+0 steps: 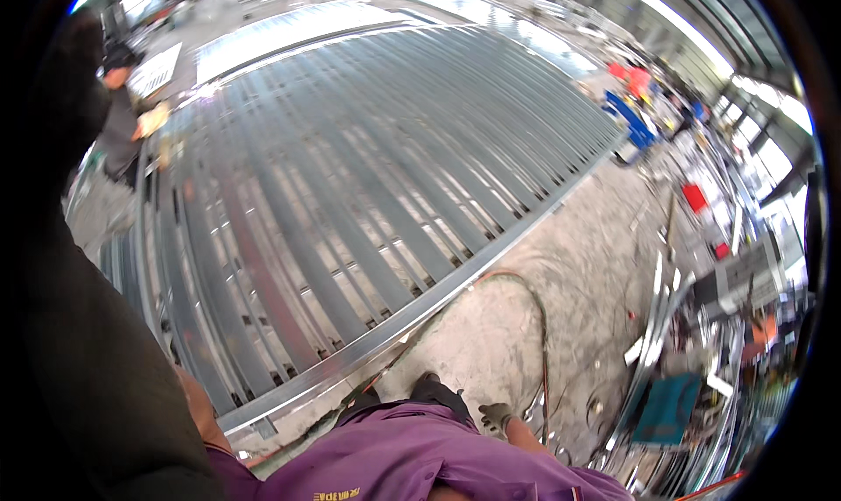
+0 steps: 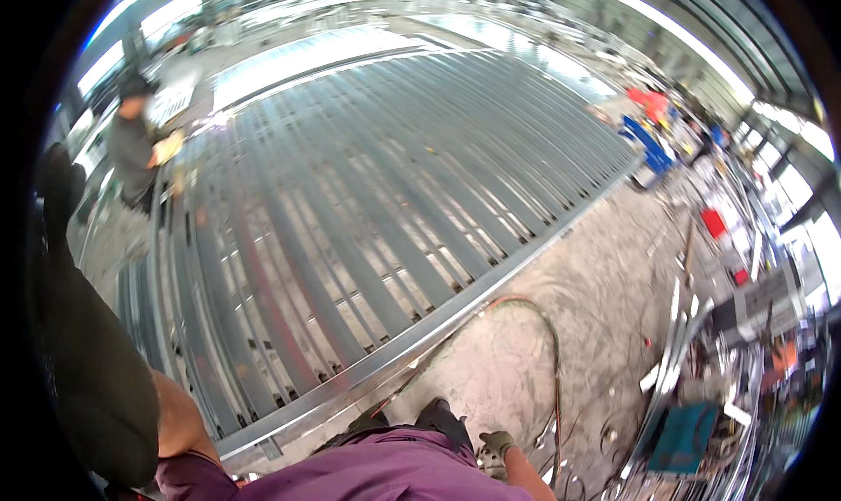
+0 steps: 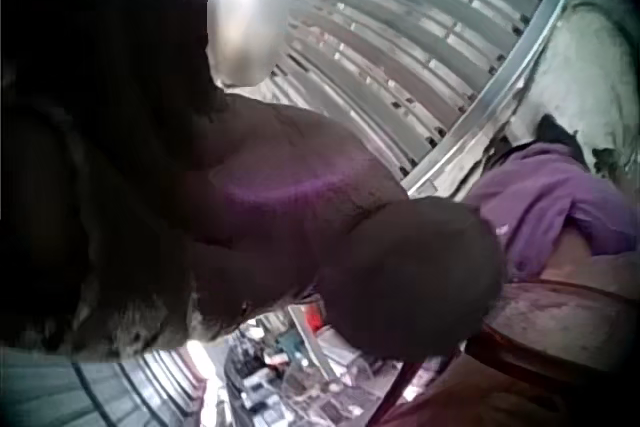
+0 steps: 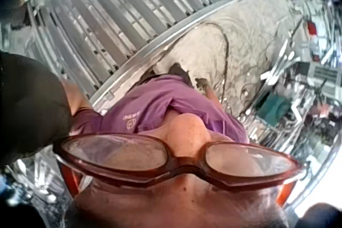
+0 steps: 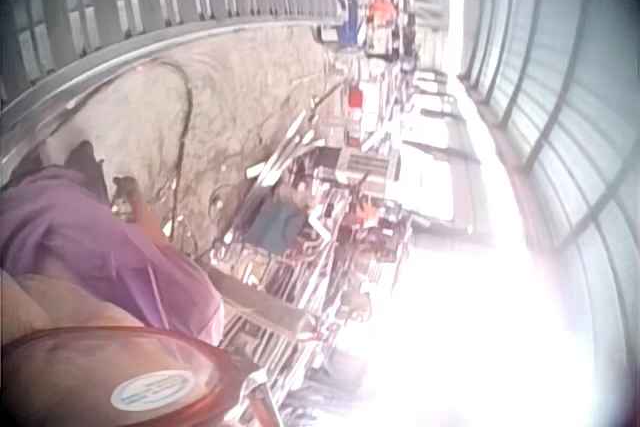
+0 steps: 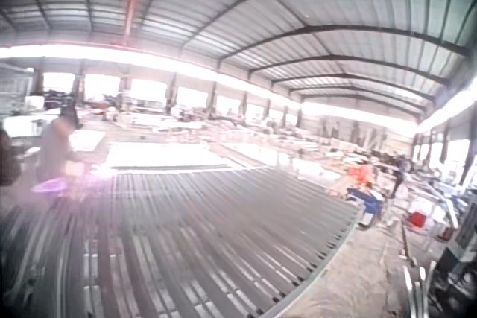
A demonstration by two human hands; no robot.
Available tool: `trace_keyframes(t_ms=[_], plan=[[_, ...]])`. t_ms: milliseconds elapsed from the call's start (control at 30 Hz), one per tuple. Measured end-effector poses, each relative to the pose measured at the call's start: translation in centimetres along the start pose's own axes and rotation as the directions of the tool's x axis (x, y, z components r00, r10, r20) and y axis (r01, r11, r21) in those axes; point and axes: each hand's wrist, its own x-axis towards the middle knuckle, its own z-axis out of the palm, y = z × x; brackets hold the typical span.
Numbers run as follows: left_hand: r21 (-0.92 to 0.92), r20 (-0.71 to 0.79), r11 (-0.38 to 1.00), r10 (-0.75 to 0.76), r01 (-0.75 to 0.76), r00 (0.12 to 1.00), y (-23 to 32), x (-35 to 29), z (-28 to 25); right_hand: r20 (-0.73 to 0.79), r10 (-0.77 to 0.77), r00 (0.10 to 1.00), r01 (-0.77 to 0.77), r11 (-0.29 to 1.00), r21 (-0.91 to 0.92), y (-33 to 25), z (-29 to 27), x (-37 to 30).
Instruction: The person welds a large metal gate frame using a handheld welding tool, moving along the seams to join metal bars. The person wears gloves and a purple shirt, and another worker is visible in the background.
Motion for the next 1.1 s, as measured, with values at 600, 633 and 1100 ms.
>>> trace_keyframes(t_ms=[600, 633, 1100], plan=[[0.307, -0.06, 0.951, 0.051, -0.03, 0.997, 5.0, 0.9, -5.5, 0.033, -0.202, 0.979, 0.204, 0.952, -0.229, -18.3, -5.9, -1.7], [0.308, -0.064, 0.951, 0.046, -0.024, 0.997, 4.8, 0.5, -5.8, 0.04, -0.194, 0.98, 0.198, 0.948, -0.248, -17.9, -5.7, -1.3], [0.459, -0.068, 0.886, 0.104, -0.061, 0.992, 9.4, 0.3, -11.4, 0.02, -0.117, 0.993, 0.119, 0.976, -0.185, -13.5, -3.0, -1.7]])
